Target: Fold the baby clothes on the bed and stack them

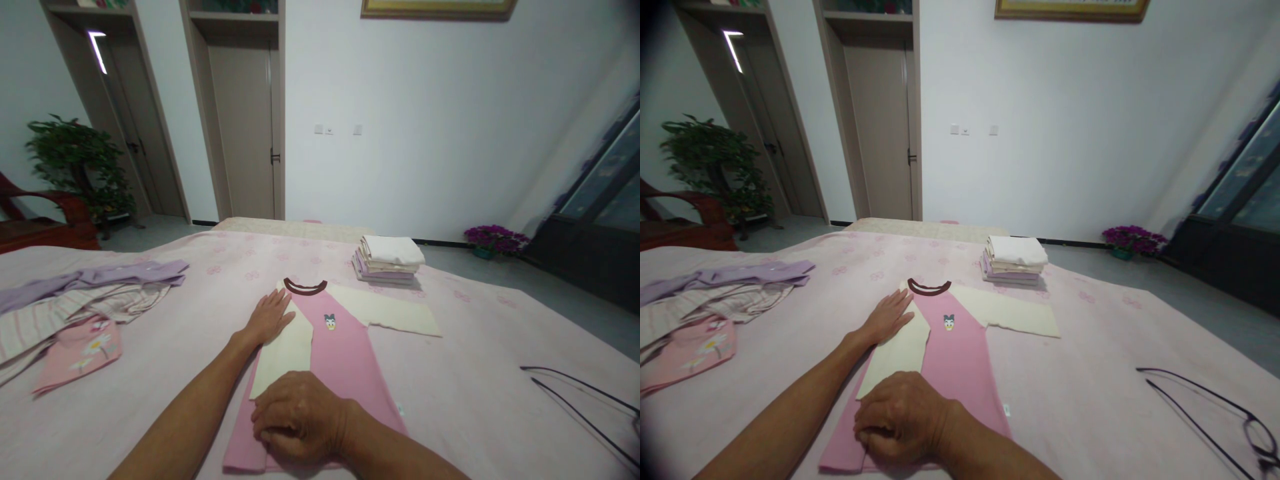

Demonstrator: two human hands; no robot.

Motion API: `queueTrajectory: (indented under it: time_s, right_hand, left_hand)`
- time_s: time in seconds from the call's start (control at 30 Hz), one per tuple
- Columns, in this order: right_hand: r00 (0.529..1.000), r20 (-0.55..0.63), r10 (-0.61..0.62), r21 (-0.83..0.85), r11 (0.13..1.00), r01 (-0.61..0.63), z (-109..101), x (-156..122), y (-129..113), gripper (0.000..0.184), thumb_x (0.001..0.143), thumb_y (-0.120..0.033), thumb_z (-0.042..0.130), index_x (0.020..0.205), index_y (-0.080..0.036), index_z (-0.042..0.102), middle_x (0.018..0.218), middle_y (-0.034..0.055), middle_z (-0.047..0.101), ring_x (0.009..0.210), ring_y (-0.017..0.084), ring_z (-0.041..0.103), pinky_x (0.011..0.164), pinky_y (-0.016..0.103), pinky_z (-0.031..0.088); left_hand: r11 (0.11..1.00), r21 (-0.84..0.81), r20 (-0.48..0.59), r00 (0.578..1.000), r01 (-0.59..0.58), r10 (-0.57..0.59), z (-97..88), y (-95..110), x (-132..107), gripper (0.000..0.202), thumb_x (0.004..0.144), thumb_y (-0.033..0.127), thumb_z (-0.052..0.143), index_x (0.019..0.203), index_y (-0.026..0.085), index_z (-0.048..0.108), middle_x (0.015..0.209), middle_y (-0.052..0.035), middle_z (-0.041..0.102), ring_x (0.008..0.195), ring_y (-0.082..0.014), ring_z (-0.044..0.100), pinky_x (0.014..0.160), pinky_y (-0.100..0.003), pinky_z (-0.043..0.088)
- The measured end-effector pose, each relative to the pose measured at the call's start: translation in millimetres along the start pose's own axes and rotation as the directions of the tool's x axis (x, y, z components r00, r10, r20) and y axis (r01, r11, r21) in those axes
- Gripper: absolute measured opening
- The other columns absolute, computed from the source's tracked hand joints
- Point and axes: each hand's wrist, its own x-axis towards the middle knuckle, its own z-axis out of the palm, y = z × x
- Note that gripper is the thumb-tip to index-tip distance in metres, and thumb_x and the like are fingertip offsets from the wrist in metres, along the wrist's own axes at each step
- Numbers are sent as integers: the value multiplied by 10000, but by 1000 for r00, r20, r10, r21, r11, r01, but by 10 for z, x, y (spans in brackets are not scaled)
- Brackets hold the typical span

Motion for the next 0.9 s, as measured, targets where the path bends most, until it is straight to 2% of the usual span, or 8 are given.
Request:
queueTrajectory:
  time_s: [0.1,0.2,0.53,0.9]
  right_hand:
    - [999,-37,40,29,999,-38,-4,5,-14,110,839,-218,561,905,-206,649,955,52,746,959,155,691,876,275,510]
    - [998,-17,64,22,998,-63,-19,11,-26,84,825,-215,572,868,-217,645,894,43,744,927,163,694,865,283,507]
    - [999,-5,46,3,999,-46,-44,10,-34,84,822,-214,555,844,-212,636,828,29,731,952,165,693,864,282,492]
    - [999,-26,28,-43,999,-29,-36,24,-38,98,814,-226,529,778,-214,620,697,5,669,706,148,646,736,276,478]
  left_hand:
    - [1000,-3,-7,1000,-1,1,14,-8,-1,639,1003,516,271,1533,162,318,1619,-129,222,1499,-291,182,1189,-472,177]
    - [1000,-2,-11,1000,-4,4,24,-13,1,633,1002,518,273,1534,177,315,1619,-122,221,1501,-285,178,1189,-473,172]
    - [1000,2,-5,1000,0,0,41,-30,14,645,1002,530,269,1534,170,315,1624,-117,217,1501,-283,176,1192,-450,172]
    - [1000,13,2,1000,17,-17,-1,13,-7,661,1003,522,269,1536,132,297,1622,-139,209,1503,-285,167,1193,-448,168]
